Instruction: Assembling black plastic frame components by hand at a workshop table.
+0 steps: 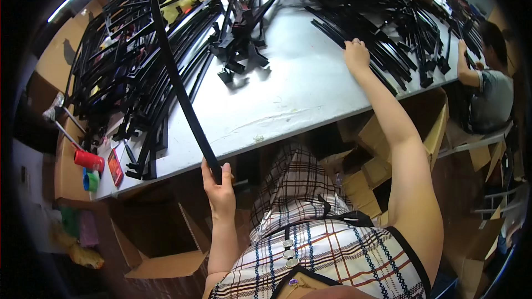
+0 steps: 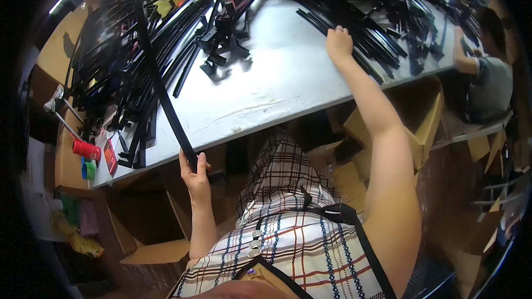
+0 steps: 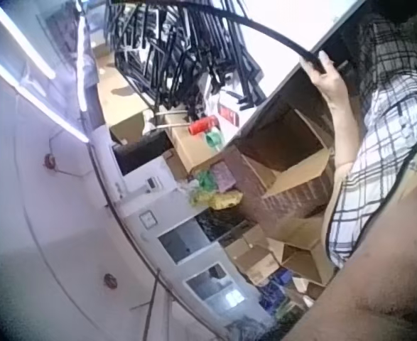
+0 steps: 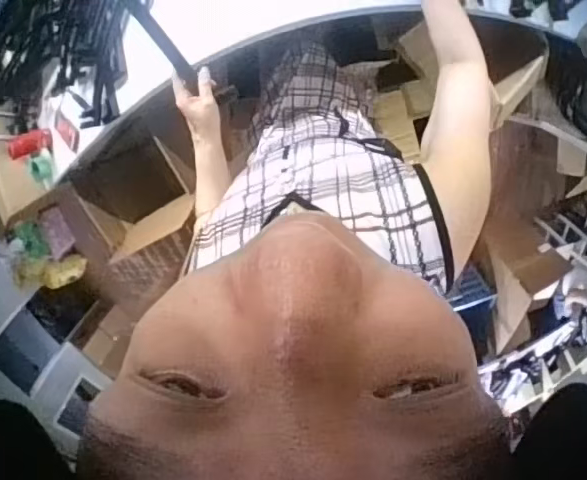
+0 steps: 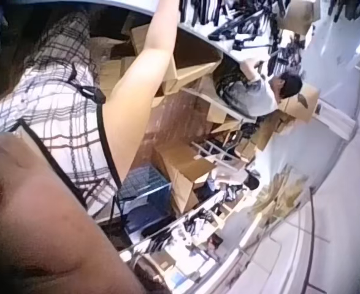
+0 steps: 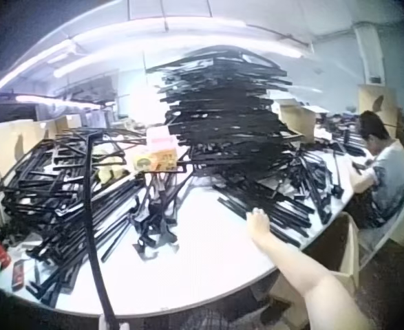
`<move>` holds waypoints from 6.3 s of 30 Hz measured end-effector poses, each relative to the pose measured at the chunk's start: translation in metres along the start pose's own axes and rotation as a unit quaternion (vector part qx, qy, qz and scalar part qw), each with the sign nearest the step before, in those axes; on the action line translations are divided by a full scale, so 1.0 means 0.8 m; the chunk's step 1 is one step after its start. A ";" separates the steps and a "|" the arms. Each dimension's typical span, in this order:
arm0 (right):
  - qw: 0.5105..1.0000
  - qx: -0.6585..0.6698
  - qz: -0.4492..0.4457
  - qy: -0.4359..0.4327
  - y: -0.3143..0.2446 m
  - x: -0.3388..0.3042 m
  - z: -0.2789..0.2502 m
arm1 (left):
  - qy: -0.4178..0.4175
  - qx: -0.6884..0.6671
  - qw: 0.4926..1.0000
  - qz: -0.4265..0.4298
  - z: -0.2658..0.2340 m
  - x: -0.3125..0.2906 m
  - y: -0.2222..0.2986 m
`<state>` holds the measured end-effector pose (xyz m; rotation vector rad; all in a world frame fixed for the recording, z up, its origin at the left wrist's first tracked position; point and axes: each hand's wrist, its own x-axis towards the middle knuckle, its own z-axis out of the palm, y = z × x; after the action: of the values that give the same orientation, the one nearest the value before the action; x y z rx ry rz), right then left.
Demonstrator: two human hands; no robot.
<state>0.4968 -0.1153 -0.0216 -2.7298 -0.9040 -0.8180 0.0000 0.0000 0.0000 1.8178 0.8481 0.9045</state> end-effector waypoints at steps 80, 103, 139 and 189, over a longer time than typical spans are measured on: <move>0.842 0.285 -0.435 -0.141 -0.165 -0.214 -0.273 | 0.101 -0.121 0.987 0.009 -0.070 0.049 0.059; 0.847 0.280 -0.431 -0.133 -0.165 -0.216 -0.275 | 0.120 -0.107 0.986 0.038 -0.064 0.048 0.060; 0.821 0.229 -0.488 -0.186 -0.148 -0.197 -0.288 | 0.076 -0.040 0.996 -0.010 -0.052 0.028 0.073; 0.635 0.752 0.092 -0.150 -0.216 0.049 -0.068 | 0.452 -0.081 0.888 -0.020 -0.213 -0.049 0.007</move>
<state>0.3969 0.0274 0.0405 -1.3067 -0.7181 0.4361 -0.1634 0.0362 0.0510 1.1719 1.3042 1.7841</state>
